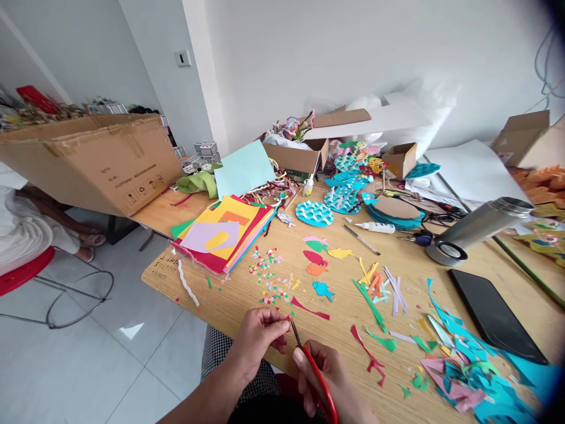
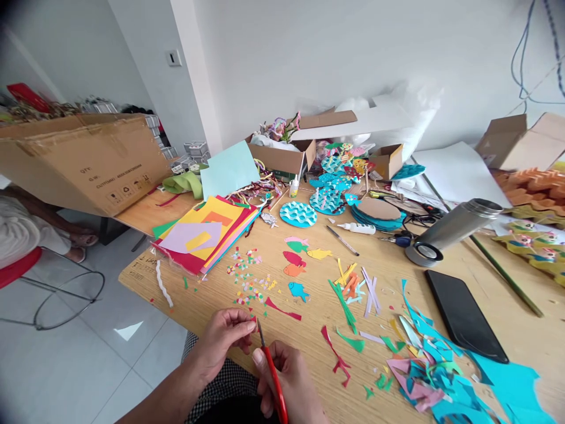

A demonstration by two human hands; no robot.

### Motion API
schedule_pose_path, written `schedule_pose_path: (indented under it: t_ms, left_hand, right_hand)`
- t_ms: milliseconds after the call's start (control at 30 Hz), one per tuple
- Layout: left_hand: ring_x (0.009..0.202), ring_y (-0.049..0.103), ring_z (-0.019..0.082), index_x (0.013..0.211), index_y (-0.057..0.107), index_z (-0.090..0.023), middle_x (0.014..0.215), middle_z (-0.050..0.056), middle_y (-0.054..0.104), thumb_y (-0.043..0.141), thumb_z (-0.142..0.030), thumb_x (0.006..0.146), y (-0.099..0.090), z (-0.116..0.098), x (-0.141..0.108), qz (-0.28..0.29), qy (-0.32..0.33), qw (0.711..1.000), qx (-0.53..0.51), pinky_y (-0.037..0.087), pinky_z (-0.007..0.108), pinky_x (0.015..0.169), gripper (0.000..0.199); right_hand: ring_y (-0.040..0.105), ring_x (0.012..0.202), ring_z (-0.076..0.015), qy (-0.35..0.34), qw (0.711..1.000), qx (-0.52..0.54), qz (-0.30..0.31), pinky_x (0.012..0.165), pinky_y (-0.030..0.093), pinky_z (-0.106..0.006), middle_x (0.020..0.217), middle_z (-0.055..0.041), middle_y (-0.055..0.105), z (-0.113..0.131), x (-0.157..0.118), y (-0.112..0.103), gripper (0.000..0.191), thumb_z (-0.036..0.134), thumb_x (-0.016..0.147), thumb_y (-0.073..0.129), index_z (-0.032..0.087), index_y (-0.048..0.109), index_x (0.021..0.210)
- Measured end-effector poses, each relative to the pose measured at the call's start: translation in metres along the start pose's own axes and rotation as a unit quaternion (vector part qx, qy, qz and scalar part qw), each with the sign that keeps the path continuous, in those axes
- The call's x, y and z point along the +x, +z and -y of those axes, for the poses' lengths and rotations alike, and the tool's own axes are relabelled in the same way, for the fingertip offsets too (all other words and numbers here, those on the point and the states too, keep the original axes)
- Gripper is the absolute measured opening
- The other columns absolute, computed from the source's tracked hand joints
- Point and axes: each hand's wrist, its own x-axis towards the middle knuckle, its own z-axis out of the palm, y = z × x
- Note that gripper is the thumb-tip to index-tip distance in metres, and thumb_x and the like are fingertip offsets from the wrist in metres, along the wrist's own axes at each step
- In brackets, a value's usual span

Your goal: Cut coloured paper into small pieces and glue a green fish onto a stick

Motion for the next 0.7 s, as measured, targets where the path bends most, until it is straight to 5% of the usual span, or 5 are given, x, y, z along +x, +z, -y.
schedule_pose_path:
  t_ms: [700]
  left_hand:
    - [0.045,0.048,0.01,0.064,0.063,-0.012,0.051,-0.001,0.056,0.074,-0.033,0.059,-0.013,-0.005,0.005,0.075,-0.058,0.995,0.036,0.042,0.023,0.045,0.024]
  right_hand:
    - [0.04,0.027,-0.0037,0.027,0.998,-0.05,0.018,0.029,0.022,-0.015,0.043,0.0072,0.053,0.0,0.001,-0.007,0.051,0.068,0.066,0.06,0.021,0.039,0.066]
